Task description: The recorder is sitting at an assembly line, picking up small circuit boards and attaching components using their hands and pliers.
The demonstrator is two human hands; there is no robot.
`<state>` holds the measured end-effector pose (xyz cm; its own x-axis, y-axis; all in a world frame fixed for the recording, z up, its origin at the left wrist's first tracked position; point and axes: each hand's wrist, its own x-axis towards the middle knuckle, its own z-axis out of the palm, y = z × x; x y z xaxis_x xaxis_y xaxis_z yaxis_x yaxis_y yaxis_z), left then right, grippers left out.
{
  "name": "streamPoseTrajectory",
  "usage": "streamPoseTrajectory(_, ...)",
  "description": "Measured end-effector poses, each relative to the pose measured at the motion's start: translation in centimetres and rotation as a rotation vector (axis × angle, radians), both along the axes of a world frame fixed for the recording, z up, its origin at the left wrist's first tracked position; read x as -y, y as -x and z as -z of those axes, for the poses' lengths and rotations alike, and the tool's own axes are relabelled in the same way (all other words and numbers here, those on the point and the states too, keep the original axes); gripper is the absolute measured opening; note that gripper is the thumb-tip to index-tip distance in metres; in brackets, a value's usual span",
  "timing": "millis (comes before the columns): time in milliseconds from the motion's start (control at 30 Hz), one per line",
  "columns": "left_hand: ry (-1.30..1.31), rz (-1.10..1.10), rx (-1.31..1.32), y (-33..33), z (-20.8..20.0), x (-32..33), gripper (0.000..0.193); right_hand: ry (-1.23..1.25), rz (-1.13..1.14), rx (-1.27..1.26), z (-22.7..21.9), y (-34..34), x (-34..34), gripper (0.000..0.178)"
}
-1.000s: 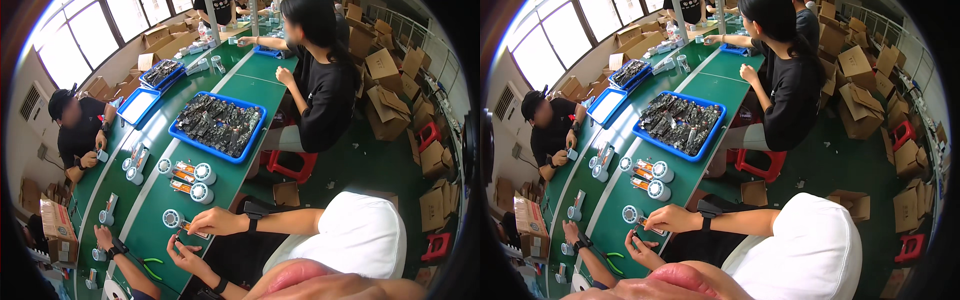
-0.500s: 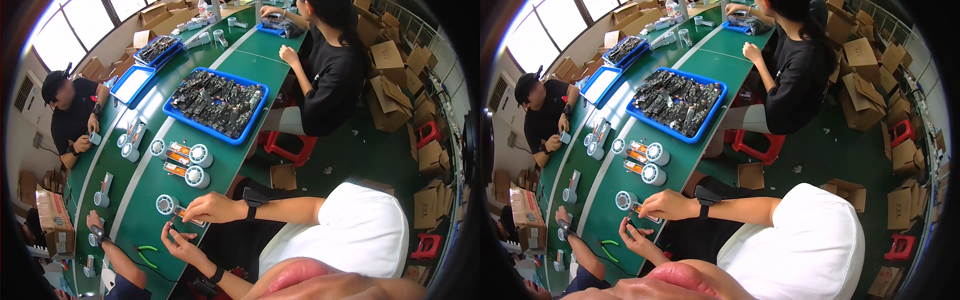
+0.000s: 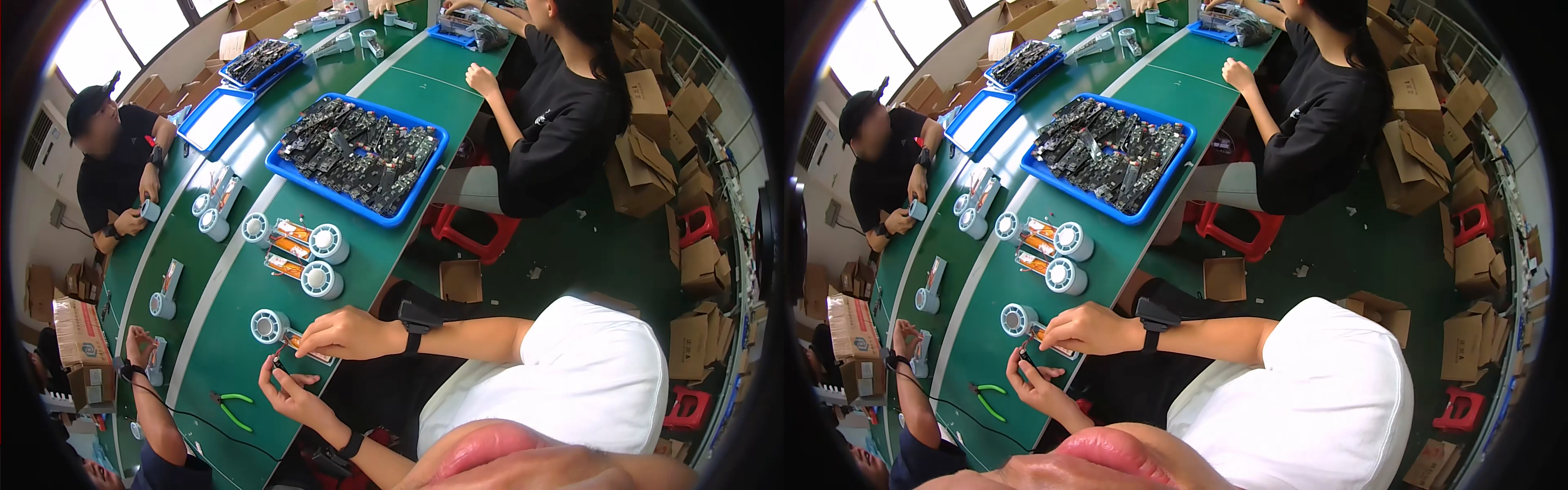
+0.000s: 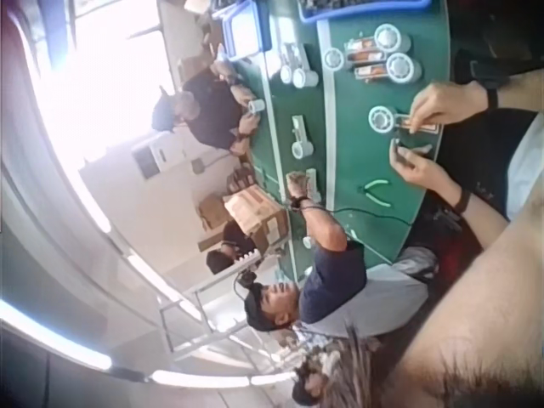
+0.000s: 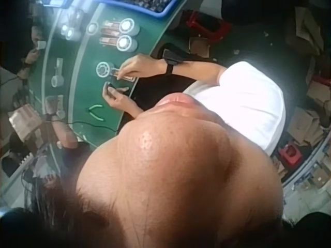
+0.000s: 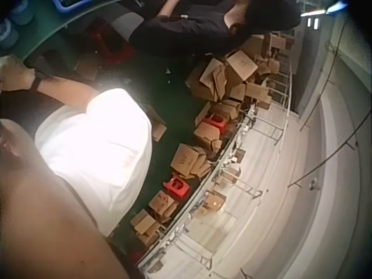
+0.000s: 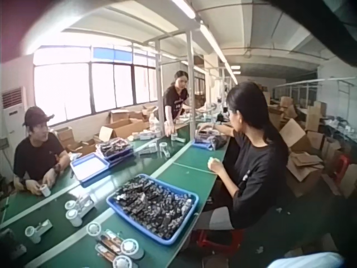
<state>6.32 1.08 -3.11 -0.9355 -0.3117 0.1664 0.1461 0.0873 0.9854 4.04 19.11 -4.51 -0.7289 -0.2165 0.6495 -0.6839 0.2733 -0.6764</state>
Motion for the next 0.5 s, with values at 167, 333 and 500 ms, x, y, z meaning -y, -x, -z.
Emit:
streamPoseTrajectory(167, 0.003, -0.016, 0.003, 0.06, -0.24, -0.13, 0.029, -0.001, -0.011, 0.016, 0.05, 0.07, 0.08, 0.021)
streamPoseTrajectory(333, 0.017, -0.015, 0.002, 0.12, -0.12, -0.11, 0.029, -0.013, -0.007, 0.012, 0.21, 0.1, 0.14, 0.027)
streamPoseTrajectory(500, 0.016, -0.021, -0.002, 0.08, -0.11, -0.27, 0.03, -0.019, -0.004, 0.007, 0.11, 0.1, 0.02, 0.027)
